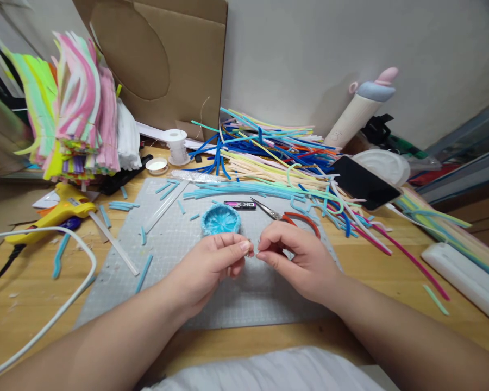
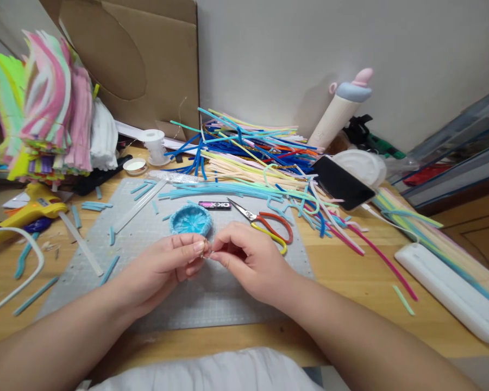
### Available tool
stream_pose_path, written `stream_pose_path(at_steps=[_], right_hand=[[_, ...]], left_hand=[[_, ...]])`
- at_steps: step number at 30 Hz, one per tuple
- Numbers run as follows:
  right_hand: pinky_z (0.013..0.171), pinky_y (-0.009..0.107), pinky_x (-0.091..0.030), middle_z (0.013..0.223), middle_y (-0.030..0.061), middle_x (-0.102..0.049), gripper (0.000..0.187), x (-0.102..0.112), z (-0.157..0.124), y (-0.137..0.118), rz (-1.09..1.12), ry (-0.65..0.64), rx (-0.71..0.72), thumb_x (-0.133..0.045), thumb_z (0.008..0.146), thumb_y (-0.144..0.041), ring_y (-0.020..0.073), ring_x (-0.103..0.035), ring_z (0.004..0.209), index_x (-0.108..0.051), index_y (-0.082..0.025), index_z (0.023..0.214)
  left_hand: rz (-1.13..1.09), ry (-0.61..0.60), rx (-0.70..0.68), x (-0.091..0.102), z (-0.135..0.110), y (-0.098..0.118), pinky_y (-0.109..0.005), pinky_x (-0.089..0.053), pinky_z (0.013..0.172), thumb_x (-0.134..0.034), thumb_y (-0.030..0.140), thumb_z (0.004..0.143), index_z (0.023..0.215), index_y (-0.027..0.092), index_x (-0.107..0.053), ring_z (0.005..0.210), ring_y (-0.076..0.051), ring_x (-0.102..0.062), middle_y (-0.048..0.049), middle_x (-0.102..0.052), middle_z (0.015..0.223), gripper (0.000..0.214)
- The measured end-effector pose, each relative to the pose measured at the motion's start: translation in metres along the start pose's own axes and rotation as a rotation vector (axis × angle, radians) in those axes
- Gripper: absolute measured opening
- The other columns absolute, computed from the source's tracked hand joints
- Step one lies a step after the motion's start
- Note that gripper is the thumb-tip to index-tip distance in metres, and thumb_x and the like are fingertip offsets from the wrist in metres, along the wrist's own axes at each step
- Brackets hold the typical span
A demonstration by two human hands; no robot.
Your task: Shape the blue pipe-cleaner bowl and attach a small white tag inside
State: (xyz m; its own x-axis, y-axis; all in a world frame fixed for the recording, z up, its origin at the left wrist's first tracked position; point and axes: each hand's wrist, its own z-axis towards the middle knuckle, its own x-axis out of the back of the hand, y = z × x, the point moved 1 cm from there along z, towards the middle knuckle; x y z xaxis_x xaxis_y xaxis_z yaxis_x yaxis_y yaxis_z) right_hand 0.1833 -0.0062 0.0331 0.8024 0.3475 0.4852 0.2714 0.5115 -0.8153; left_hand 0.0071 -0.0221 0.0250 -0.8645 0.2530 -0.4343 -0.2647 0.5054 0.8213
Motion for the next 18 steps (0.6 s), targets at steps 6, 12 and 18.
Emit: stream_pose_path(at_steps=[6,12,18], right_hand=[[0.06,0.024,-0.044,0.076,0.0009,-0.058,0.005,0.0,0.001,-0.001,0.002,-0.021,0.013,-0.06,0.086,-0.016,0.0121,-0.053,0.068,-0.058,-0.019,0.083],[0.057,0.023,-0.044,0.075,0.0003,-0.058,0.004,0.0014,0.0011,-0.0026,0.005,-0.041,-0.059,-0.062,0.084,-0.016,0.0113,-0.052,0.063,-0.058,-0.019,0.083],[0.056,0.025,-0.044,0.075,0.0013,-0.059,0.004,0.0014,0.0013,-0.0026,0.128,-0.106,-0.209,-0.057,0.086,-0.019,0.0125,-0.056,0.064,-0.057,-0.018,0.082]], left_hand=[[0.069,-0.023,0.0,0.0005,0.0,0.0007,-0.025,-0.023,0.053,-0.067,0.038,0.076,0.064,0.016,-0.058,0.052,-0.009,-0.035,0.0037,-0.047,0.053,0.027],[0.086,-0.021,0.012,-0.0001,0.0017,-0.0009,-0.023,-0.026,0.052,-0.072,0.04,0.072,0.065,0.015,-0.062,0.05,-0.008,-0.04,0.0041,-0.05,0.054,0.028],[0.099,-0.06,0.041,0.0014,0.0019,-0.0001,-0.023,-0.032,0.052,-0.071,0.042,0.073,0.069,0.014,-0.064,0.048,-0.007,-0.051,-0.0005,-0.065,0.071,0.029]])
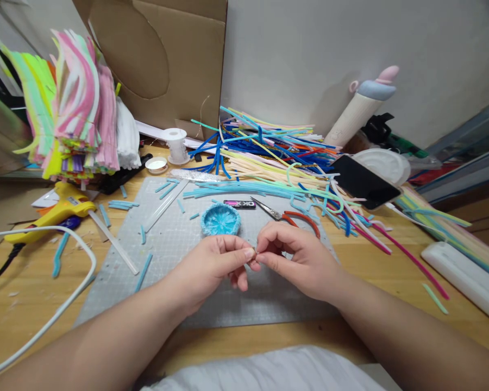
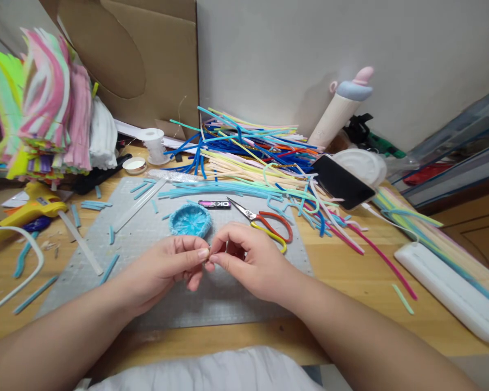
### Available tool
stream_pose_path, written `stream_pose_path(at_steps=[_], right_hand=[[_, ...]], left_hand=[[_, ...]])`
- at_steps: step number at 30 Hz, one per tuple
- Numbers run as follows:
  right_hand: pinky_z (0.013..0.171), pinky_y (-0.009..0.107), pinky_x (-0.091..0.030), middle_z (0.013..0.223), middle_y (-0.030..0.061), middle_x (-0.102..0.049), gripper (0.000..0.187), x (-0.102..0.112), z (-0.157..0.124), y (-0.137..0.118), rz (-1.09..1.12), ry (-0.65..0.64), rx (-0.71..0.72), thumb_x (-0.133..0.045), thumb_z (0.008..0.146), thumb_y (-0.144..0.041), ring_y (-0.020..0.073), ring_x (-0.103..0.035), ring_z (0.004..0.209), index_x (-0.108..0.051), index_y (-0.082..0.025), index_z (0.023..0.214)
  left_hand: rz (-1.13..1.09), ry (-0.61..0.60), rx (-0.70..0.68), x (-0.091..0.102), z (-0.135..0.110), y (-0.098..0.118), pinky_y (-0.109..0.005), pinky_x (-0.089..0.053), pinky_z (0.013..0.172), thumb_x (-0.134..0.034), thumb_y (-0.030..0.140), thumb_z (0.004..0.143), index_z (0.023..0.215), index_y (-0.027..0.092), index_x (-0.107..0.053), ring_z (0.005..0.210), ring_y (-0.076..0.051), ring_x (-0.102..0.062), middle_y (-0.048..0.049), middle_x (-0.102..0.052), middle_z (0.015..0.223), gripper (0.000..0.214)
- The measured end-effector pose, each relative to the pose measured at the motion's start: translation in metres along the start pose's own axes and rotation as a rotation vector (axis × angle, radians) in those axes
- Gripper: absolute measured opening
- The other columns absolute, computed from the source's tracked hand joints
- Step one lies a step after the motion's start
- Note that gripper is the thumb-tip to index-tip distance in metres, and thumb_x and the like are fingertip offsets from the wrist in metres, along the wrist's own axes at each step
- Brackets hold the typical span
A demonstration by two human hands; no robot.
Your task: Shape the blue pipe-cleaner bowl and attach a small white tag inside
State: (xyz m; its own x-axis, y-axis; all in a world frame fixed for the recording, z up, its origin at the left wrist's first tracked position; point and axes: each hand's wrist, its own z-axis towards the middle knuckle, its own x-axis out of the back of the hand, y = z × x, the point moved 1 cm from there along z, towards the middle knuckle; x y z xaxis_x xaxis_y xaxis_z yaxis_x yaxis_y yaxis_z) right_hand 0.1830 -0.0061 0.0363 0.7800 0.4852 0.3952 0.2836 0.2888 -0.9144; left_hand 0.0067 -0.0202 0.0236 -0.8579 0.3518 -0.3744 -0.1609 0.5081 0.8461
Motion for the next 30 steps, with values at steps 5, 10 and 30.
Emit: stream_pose_path(at_steps=[5,10,30], right_hand=[[0.056,0.024,-0.043,0.074,0.0003,-0.058,0.006,0.0018,0.0023,0.0016,0.015,0.033,0.006,-0.059,0.085,-0.02,0.0118,-0.054,0.063,-0.059,-0.017,0.089],[0.056,0.023,-0.042,0.071,0.0002,-0.057,0.008,0.0045,0.0039,0.0005,-0.083,0.051,0.094,-0.059,0.085,-0.018,0.0109,-0.051,0.062,-0.059,-0.017,0.078],[0.069,0.027,-0.044,0.082,0.0029,-0.06,0.009,0.0038,0.0,0.0017,-0.264,-0.038,0.358,-0.057,0.087,-0.011,0.0147,-0.055,0.078,-0.058,-0.02,0.088]], left_hand=[[-0.008,0.017,0.001,-0.0008,-0.0015,0.0012,-0.022,-0.035,0.054,-0.072,0.04,0.073,0.07,0.014,-0.063,0.048,-0.007,-0.05,-0.0007,-0.065,0.07,0.028],[-0.02,0.019,-0.003,-0.0015,-0.0014,0.0023,-0.022,-0.033,0.054,-0.072,0.038,0.073,0.07,0.014,-0.063,0.05,-0.007,-0.048,-0.0004,-0.064,0.071,0.027],[-0.188,0.002,0.049,0.001,-0.0007,-0.0044,-0.02,-0.032,0.053,-0.072,0.033,0.073,0.067,0.013,-0.062,0.052,-0.007,-0.042,0.0016,-0.051,0.055,0.023]])
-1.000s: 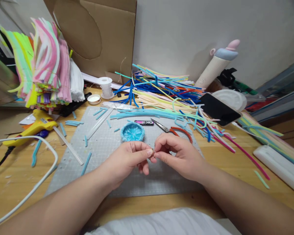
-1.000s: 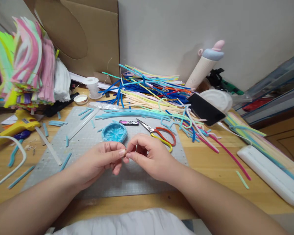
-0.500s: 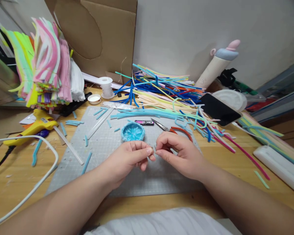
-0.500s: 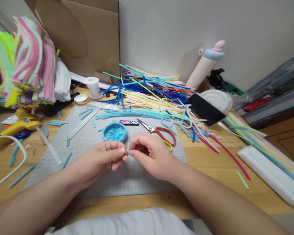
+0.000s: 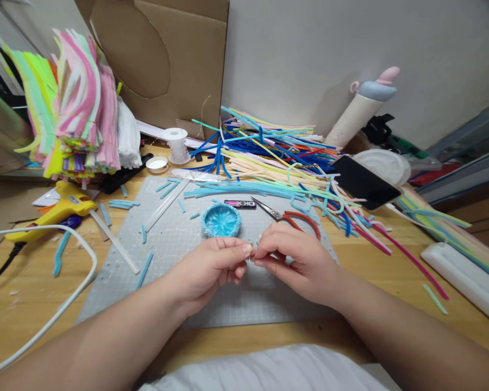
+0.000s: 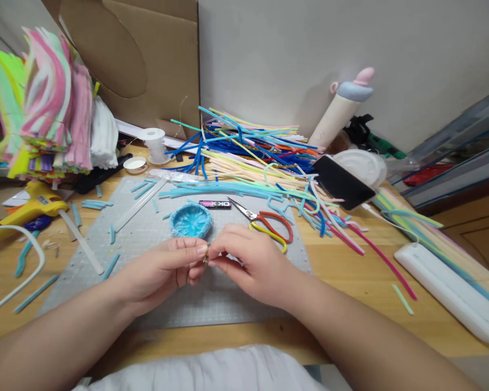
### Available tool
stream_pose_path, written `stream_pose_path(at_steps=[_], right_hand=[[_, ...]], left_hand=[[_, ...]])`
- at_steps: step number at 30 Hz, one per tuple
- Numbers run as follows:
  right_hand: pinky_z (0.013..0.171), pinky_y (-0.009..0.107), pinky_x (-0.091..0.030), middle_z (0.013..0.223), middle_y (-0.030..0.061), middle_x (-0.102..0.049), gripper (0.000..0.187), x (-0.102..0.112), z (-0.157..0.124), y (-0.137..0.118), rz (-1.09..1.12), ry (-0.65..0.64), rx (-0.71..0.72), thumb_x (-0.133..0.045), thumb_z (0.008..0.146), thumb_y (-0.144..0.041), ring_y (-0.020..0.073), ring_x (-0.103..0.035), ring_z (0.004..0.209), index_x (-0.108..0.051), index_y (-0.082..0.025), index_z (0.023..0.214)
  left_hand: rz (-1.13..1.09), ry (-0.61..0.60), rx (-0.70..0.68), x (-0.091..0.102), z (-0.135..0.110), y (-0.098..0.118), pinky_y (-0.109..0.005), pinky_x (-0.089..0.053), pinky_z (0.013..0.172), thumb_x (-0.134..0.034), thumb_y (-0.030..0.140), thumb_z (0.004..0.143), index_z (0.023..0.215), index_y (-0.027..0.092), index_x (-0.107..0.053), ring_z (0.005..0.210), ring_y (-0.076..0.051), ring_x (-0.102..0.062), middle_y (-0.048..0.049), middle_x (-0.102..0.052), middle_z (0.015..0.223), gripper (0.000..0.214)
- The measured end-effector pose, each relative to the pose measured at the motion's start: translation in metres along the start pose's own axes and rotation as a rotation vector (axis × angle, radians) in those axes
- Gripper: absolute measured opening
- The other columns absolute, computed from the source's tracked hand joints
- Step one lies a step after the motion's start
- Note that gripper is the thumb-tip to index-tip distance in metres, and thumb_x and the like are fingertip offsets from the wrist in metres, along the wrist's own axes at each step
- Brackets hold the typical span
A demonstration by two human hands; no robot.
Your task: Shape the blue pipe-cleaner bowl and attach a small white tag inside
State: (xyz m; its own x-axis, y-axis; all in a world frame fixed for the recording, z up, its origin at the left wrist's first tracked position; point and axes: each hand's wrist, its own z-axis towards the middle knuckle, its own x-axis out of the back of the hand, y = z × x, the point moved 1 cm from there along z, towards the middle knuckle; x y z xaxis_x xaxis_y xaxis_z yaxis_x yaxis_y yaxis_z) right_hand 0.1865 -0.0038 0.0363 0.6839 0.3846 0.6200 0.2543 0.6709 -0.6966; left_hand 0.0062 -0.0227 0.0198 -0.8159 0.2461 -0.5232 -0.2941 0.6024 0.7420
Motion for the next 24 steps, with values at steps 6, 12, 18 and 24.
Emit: stream_pose_path(at_steps=[6,12,18,24], right_hand=[[0.063,0.024,-0.042,0.079,0.0007,-0.057,0.008,-0.0008,0.0006,-0.0011,0.087,0.017,-0.09,-0.057,0.087,-0.01,0.0117,-0.05,0.069,-0.057,-0.019,0.087],[0.056,0.023,-0.04,0.074,-0.0015,-0.053,0.008,-0.0023,0.0,-0.0027,0.179,0.041,-0.275,-0.061,0.085,-0.017,0.0103,-0.048,0.063,-0.054,-0.019,0.081],[0.056,0.022,-0.041,0.073,-0.0026,-0.052,0.01,-0.0066,0.0005,-0.0038,0.224,0.064,-0.366,-0.061,0.083,-0.018,0.0105,-0.048,0.062,-0.056,-0.019,0.091],[0.054,0.023,-0.041,0.072,-0.0008,-0.055,0.006,-0.0097,0.0007,-0.0051,0.207,0.027,-0.402,-0.058,0.084,-0.019,0.0108,-0.049,0.061,-0.059,-0.017,0.09]], left_hand=[[0.016,0.011,0.007,-0.001,-0.0007,0.0023,-0.02,-0.03,0.054,-0.076,0.033,0.068,0.064,0.013,-0.062,0.054,-0.008,-0.039,0.0022,-0.048,0.056,0.025],[0.036,0.021,0.006,-0.0026,-0.0013,0.0024,-0.021,-0.028,0.054,-0.076,0.035,0.067,0.063,0.012,-0.063,0.054,-0.008,-0.037,0.0024,-0.047,0.056,0.027],[0.043,0.027,0.005,-0.0012,-0.0009,-0.0008,-0.022,-0.027,0.055,-0.075,0.034,0.068,0.066,0.012,-0.063,0.055,-0.008,-0.035,0.0028,-0.046,0.057,0.025],[0.121,0.087,-0.026,-0.0005,0.0,-0.0026,-0.022,-0.025,0.053,-0.077,0.036,0.066,0.066,0.012,-0.063,0.053,-0.008,-0.035,0.0032,-0.047,0.056,0.028]])
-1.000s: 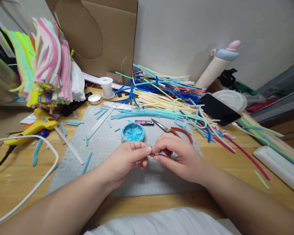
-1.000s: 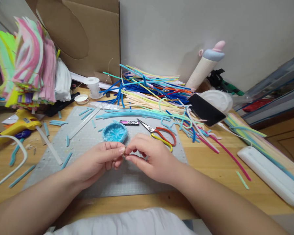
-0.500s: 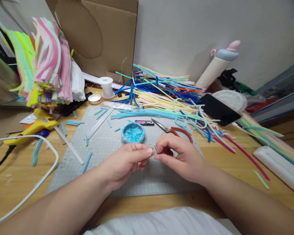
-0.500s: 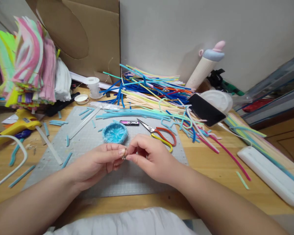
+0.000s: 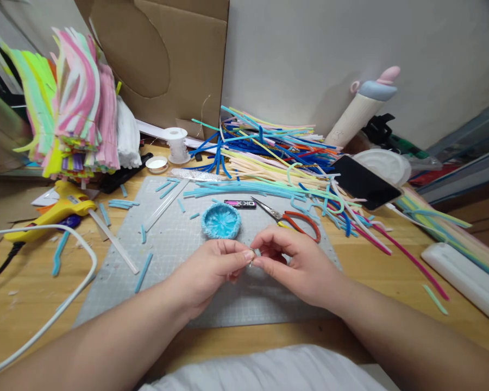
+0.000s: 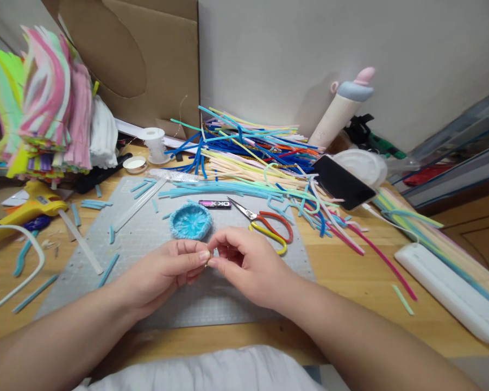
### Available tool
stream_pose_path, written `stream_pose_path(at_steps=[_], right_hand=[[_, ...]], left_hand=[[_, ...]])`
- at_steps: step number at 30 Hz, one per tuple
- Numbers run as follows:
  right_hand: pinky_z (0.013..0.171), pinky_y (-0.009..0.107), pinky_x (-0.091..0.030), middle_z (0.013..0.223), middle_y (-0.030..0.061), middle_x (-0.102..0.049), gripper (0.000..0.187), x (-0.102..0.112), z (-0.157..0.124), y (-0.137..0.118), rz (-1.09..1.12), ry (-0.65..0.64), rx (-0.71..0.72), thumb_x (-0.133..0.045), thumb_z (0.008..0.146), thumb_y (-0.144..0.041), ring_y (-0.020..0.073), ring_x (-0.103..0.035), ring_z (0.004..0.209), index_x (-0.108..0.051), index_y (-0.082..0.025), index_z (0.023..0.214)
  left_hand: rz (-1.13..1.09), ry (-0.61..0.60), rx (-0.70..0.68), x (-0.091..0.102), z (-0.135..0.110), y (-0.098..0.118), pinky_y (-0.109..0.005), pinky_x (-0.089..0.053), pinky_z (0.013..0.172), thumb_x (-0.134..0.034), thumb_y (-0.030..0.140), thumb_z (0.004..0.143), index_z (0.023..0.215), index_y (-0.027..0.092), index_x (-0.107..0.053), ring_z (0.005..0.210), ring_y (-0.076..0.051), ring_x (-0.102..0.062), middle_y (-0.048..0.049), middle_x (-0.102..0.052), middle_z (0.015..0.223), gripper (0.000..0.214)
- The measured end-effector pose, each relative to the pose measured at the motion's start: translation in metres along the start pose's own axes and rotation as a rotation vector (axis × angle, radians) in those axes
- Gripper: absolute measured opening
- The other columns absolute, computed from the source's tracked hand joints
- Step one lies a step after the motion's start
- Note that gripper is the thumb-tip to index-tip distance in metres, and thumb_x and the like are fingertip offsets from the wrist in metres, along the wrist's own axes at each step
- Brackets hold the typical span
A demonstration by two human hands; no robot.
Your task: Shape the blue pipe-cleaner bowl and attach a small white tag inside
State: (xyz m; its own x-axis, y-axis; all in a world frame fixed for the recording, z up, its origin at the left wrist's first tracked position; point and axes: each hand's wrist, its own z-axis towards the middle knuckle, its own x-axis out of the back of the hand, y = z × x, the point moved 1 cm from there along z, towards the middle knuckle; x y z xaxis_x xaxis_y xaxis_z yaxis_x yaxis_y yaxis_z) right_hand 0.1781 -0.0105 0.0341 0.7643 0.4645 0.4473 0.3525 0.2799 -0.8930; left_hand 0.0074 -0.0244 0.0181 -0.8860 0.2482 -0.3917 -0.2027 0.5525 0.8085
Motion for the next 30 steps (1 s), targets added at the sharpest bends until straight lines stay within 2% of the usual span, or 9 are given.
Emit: stream_pose_path(at_steps=[4,8,13,18,21,25,30], right_hand=[[0.055,0.023,-0.042,0.074,-0.0007,-0.057,0.01,0.002,0.001,0.002,0.075,0.001,-0.018,-0.06,0.083,-0.021,0.0111,-0.051,0.062,-0.059,-0.018,0.093],[0.061,0.024,-0.045,0.076,0.0005,-0.06,0.005,0.008,0.004,0.003,0.163,0.014,-0.016,-0.06,0.083,-0.022,0.0125,-0.055,0.068,-0.058,-0.017,0.083],[0.059,0.025,-0.042,0.072,0.0001,-0.058,0.007,0.01,0.004,0.003,0.061,0.024,0.035,-0.058,0.085,-0.021,0.0123,-0.052,0.065,-0.058,-0.017,0.079],[0.059,0.025,-0.043,0.075,0.0008,-0.059,0.005,0.008,0.003,0.007,0.044,0.036,0.034,-0.057,0.086,-0.021,0.0129,-0.054,0.067,-0.059,-0.017,0.084],[0.062,0.025,-0.044,0.081,0.0018,-0.062,0.007,0.009,0.003,0.007,-0.003,0.033,0.091,-0.058,0.086,-0.018,0.0132,-0.057,0.071,-0.062,-0.018,0.092],[0.065,0.023,-0.044,0.079,0.0013,-0.064,0.009,0.012,0.004,0.006,-0.061,0.004,0.214,-0.06,0.086,-0.012,0.0117,-0.057,0.072,-0.067,-0.018,0.087],[0.066,0.025,-0.046,0.078,0.0023,-0.066,0.009,0.013,0.006,0.007,-0.059,-0.002,0.225,-0.061,0.085,-0.012,0.0133,-0.06,0.073,-0.068,-0.019,0.086]], left_hand=[[0.012,-0.008,-0.014,-0.001,-0.001,0.003,-0.021,-0.027,0.052,-0.075,0.037,0.067,0.063,0.012,-0.062,0.052,-0.007,-0.036,0.0038,-0.047,0.054,0.029],[-0.006,-0.024,-0.006,-0.002,-0.003,0.006,-0.018,-0.031,0.05,-0.075,0.037,0.069,0.065,0.012,-0.063,0.049,-0.005,-0.043,0.0034,-0.053,0.054,0.028],[0.005,-0.074,0.018,-0.003,-0.003,0.005,-0.018,-0.035,0.047,-0.071,0.038,0.075,0.073,0.013,-0.064,0.045,-0.004,-0.053,-0.0014,-0.068,0.075,0.027],[0.037,-0.06,-0.018,-0.002,0.0,0.005,-0.016,-0.035,0.046,-0.071,0.037,0.075,0.071,0.013,-0.062,0.042,-0.003,-0.052,0.0007,-0.067,0.069,0.026],[0.069,-0.059,-0.012,-0.001,-0.001,0.007,-0.016,-0.035,0.045,-0.071,0.038,0.074,0.071,0.013,-0.062,0.04,-0.003,-0.05,0.0013,-0.067,0.067,0.027],[0.15,-0.052,0.004,0.0,-0.002,0.011,-0.018,-0.035,0.045,-0.071,0.038,0.072,0.071,0.013,-0.061,0.04,-0.004,-0.051,0.0003,-0.068,0.068,0.027],[0.271,-0.027,0.001,-0.001,-0.004,0.013,-0.02,-0.036,0.045,-0.07,0.04,0.071,0.071,0.013,-0.063,0.038,-0.005,-0.049,-0.0023,-0.07,0.07,0.027]])
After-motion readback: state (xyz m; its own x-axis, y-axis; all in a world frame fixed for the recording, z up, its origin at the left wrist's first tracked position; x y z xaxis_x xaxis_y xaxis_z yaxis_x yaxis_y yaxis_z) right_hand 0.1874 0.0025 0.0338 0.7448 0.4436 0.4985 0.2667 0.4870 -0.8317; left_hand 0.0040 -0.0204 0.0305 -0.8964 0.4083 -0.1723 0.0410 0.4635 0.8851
